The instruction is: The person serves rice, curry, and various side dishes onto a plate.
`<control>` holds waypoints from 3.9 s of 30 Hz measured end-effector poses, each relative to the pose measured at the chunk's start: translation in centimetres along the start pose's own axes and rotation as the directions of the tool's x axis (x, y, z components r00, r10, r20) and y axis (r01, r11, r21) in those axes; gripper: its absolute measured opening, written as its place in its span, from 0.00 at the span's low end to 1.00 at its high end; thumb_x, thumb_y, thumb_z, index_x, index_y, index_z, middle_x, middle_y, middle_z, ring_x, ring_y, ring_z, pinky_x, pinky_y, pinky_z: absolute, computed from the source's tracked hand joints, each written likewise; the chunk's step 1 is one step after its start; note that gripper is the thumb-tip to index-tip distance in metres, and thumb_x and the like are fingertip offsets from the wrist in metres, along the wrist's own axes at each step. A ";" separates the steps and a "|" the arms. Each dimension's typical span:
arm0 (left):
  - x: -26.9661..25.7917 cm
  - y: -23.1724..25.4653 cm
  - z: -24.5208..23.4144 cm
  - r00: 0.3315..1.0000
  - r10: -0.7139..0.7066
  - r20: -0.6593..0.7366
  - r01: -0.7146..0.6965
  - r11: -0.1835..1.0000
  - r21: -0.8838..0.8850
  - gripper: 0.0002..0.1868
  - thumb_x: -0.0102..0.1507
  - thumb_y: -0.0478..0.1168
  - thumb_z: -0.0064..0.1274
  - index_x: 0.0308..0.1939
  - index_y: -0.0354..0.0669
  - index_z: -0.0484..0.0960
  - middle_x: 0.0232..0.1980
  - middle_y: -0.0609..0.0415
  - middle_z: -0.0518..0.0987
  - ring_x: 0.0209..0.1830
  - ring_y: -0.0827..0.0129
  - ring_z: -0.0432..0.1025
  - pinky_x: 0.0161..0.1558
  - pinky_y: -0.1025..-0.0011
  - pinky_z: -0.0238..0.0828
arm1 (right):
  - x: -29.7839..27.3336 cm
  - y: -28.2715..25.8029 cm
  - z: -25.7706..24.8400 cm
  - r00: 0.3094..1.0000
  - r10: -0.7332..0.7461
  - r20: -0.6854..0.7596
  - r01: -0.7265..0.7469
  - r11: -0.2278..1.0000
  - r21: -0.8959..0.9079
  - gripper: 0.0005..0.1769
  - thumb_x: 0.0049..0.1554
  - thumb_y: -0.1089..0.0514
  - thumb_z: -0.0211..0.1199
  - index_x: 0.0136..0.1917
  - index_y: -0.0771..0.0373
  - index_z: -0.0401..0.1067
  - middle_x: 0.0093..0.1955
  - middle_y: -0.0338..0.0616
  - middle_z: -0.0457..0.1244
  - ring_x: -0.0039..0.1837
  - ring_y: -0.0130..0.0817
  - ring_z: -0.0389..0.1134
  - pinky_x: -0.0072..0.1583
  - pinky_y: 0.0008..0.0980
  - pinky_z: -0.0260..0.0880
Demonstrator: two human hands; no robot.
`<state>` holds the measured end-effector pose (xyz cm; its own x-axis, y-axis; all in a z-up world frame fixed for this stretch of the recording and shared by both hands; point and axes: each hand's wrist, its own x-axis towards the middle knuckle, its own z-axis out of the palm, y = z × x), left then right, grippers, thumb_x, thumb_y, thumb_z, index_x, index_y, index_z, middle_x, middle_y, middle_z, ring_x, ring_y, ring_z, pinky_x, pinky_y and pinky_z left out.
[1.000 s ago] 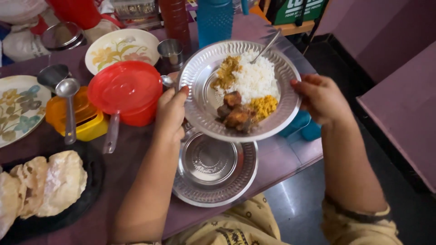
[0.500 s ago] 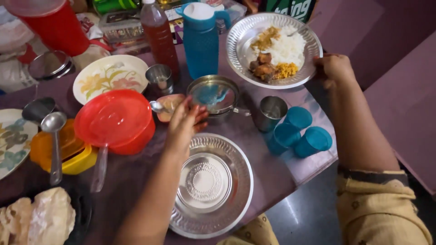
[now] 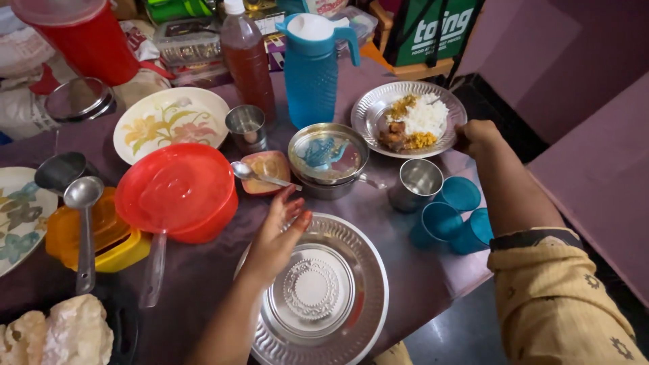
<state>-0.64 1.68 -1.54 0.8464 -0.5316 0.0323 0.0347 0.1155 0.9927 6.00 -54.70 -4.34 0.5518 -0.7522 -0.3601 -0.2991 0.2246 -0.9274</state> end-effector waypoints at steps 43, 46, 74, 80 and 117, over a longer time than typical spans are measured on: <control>-16.1 12.3 -9.4 0.744 0.634 -0.211 -0.198 0.511 0.837 0.19 0.65 0.41 0.58 0.57 0.33 0.79 0.62 0.37 0.77 0.64 0.44 0.72 0.63 0.57 0.69 | -45.9 4.6 29.2 -0.211 -0.632 0.746 0.978 -0.144 0.154 0.17 0.48 0.66 0.66 0.53 0.65 0.78 0.52 0.51 0.71 0.63 0.50 0.70 0.60 0.46 0.69; -16.6 12.1 -9.3 0.756 0.610 -0.237 -0.230 0.587 0.776 0.18 0.65 0.40 0.58 0.55 0.32 0.79 0.61 0.38 0.79 0.63 0.47 0.75 0.60 0.61 0.72 | -46.2 4.3 28.5 -0.176 -0.631 0.756 0.984 -0.135 0.116 0.14 0.48 0.67 0.65 0.50 0.63 0.80 0.50 0.48 0.71 0.57 0.46 0.72 0.59 0.44 0.71; -9.2 -4.9 -14.3 0.584 0.708 -0.398 -0.120 0.560 0.820 0.10 0.64 0.36 0.59 0.48 0.37 0.82 0.47 0.43 0.81 0.49 0.48 0.76 0.50 0.56 0.72 | -47.1 4.0 22.2 -0.024 -0.650 0.760 0.992 -0.111 -0.064 0.19 0.52 0.61 0.68 0.58 0.63 0.76 0.54 0.54 0.69 0.56 0.55 0.70 0.56 0.49 0.70; -9.3 -6.1 -13.3 0.747 0.513 -0.423 -0.160 0.756 0.634 0.13 0.64 0.41 0.62 0.48 0.38 0.82 0.36 0.47 0.82 0.35 0.57 0.78 0.38 0.62 0.74 | -46.1 3.3 20.2 0.161 -0.534 0.830 0.981 -0.005 -0.194 0.19 0.48 0.56 0.72 0.53 0.63 0.77 0.50 0.56 0.70 0.53 0.56 0.70 0.54 0.50 0.70; -7.3 -3.0 -13.9 0.583 0.429 -0.690 -0.092 0.879 0.468 0.40 0.67 0.49 0.55 0.76 0.32 0.57 0.73 0.33 0.67 0.72 0.47 0.66 0.67 0.61 0.64 | -43.7 4.0 26.9 0.298 -0.662 0.688 0.681 0.652 0.333 0.14 0.65 0.56 0.64 0.57 0.69 0.71 0.50 0.48 0.72 0.51 0.26 0.75 0.52 0.28 0.77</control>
<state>0.46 16.93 -6.33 0.8750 0.3191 0.3641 -0.2960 -0.2425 0.9239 1.57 -4.25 4.95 0.8978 0.0537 0.4371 0.4398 -0.1599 -0.8837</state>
